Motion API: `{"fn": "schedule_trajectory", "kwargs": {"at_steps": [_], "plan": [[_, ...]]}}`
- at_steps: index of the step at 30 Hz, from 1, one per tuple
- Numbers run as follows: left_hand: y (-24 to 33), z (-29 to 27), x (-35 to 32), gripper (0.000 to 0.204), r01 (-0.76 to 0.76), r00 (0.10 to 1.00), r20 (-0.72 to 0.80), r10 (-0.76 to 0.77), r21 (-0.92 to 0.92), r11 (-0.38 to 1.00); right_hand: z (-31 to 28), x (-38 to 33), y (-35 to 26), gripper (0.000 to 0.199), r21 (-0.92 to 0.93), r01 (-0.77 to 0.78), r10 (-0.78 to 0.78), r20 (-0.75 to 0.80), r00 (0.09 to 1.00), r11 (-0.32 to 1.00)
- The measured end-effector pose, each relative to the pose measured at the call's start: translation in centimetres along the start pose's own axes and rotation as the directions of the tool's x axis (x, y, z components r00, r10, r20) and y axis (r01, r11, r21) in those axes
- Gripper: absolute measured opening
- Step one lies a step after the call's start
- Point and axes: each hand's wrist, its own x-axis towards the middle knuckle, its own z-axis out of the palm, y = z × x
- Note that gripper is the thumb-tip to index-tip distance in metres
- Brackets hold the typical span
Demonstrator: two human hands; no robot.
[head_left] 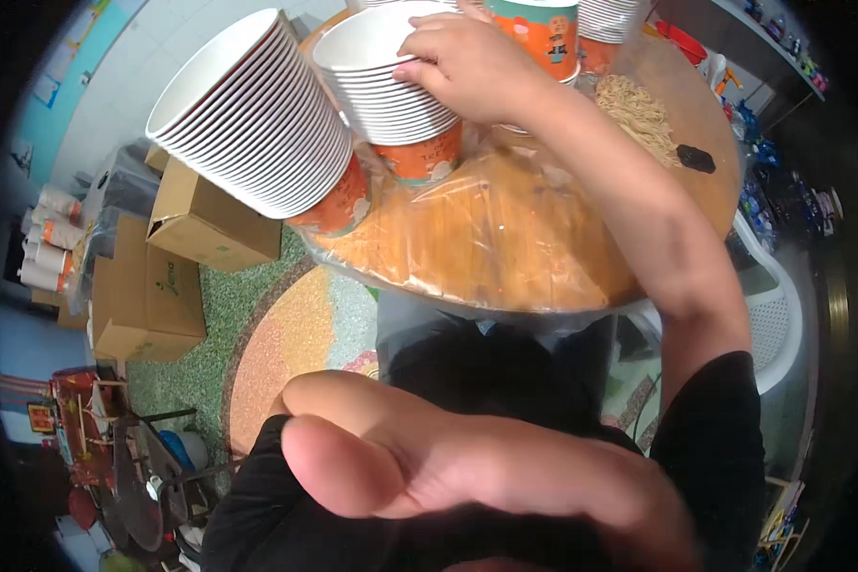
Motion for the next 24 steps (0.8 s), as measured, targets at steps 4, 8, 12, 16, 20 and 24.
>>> {"fn": "schedule_trajectory", "kwargs": {"at_steps": [4,8,12,16,20,24], "plan": [[0.2,1.2,-1.3,0.145,0.060,0.998,-0.014,-0.059,0.068,0.996,-0.9,0.1,-2.1,0.027,-0.037,-0.054,0.053,-0.027,0.998,0.998],[0.3,1.6,-2.4,0.140,0.117,0.993,-0.014,-0.116,0.112,0.987,-0.8,0.9,-3.5,0.028,-0.004,-0.187,0.187,0.027,0.982,0.982],[-2.0,0.4,-3.1,0.135,0.177,0.984,-0.011,-0.177,0.137,0.975,-1.9,1.3,-4.1,0.029,0.014,-0.297,0.294,0.106,0.950,0.955],[-1.3,2.5,-4.6,0.131,0.239,0.971,-0.016,-0.239,0.170,0.956,-3.4,1.8,-4.9,0.029,-0.079,-0.314,0.322,0.116,0.940,0.946],[0.0,0.8,-5.0,0.126,0.302,0.953,-0.024,-0.304,0.202,0.932,-2.7,2.1,-5.4,0.029,-0.193,-0.273,0.281,0.015,0.960,0.943],[-0.1,0.4,-6.6,0.121,0.305,0.949,-0.200,-0.245,0.375,0.875,-2.7,2.2,-6.4,0.025,-0.100,-0.287,0.281,-0.068,0.957,0.953]]}}
